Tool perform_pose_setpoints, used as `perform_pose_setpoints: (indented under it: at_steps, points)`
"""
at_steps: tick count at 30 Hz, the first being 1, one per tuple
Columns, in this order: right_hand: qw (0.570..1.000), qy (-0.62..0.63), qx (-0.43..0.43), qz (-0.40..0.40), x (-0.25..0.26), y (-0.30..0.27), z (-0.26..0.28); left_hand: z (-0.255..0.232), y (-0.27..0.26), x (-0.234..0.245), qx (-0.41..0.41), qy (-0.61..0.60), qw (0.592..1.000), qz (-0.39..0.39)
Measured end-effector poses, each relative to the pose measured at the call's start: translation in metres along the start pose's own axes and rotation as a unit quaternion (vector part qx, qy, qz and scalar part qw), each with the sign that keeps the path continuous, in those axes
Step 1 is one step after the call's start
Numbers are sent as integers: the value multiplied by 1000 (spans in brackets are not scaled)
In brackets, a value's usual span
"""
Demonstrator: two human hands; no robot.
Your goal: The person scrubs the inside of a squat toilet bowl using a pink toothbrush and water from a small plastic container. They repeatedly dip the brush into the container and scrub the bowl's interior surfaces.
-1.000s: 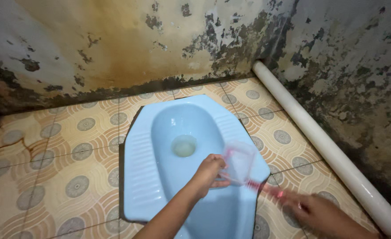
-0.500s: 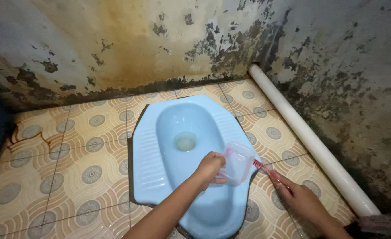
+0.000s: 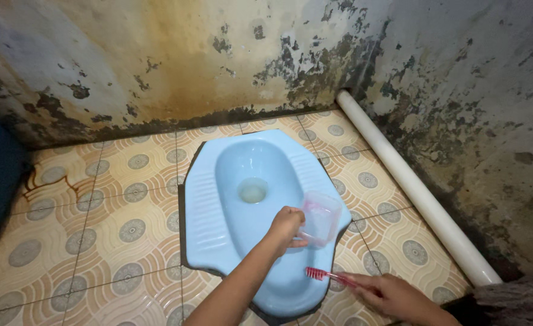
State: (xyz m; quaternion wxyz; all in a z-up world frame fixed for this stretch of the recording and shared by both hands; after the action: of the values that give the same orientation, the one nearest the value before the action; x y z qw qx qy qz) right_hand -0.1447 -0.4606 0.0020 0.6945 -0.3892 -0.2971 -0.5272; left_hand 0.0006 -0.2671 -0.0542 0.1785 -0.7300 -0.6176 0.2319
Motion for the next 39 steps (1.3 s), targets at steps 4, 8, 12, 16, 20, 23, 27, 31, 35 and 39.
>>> perform_pose_setpoints:
  at_steps: [4, 8, 12, 16, 20, 23, 27, 31, 35, 39]
  points:
    - [969, 28, -236, -62, 14, -16, -48, 8, 3, 0, 0, 3, 1000, -1]
    - [994, 12, -95, 48, -12, -10, -29, 8, 5, 3, -2, 0, 1000, -1]
    - [986, 68, -149, -28, -13, -20, -47, 14, 6, -2, -1, 7, 1000, 20]
    - [989, 132, -68, 16, -20, -16, -26, 22, 9, -8, 14, 20, 999, 24]
    - [985, 11, -172, 33, -15, -16, -42, 27, 13, -14, 15, 30, 998, 43]
    - [962, 97, -250, -51, -1, -22, -50, 18, 16, -11, 1, 30, 999, 32]
    - [993, -2, -93, 73, -18, -8, -14, -17, 18, 10, -36, 45, 998, -6]
    - [964, -264, 6, 10, -1, 18, 8, -55, 16, 42, -74, 79, 994, -33]
    - [931, -361, 19, -56, -1, 58, 37, -72, 7, 80, -81, 64, 992, -76]
    - [900, -393, 126, 141, -70, 79, 60, -76, 4, 111, -79, 64, 988, -114]
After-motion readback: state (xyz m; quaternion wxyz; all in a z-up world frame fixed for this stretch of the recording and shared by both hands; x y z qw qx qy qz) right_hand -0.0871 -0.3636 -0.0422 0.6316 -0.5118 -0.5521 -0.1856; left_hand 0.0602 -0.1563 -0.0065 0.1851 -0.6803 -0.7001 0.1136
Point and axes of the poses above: each hand's wrist, its own y-axis towards the middle knuckle, its own x-axis out of the back of the hand, z = x × y, the point moved 10 cm from there along y, towards the middle knuckle, and after that the axes turned 9 degrees about -z, right-handed, at the moved point
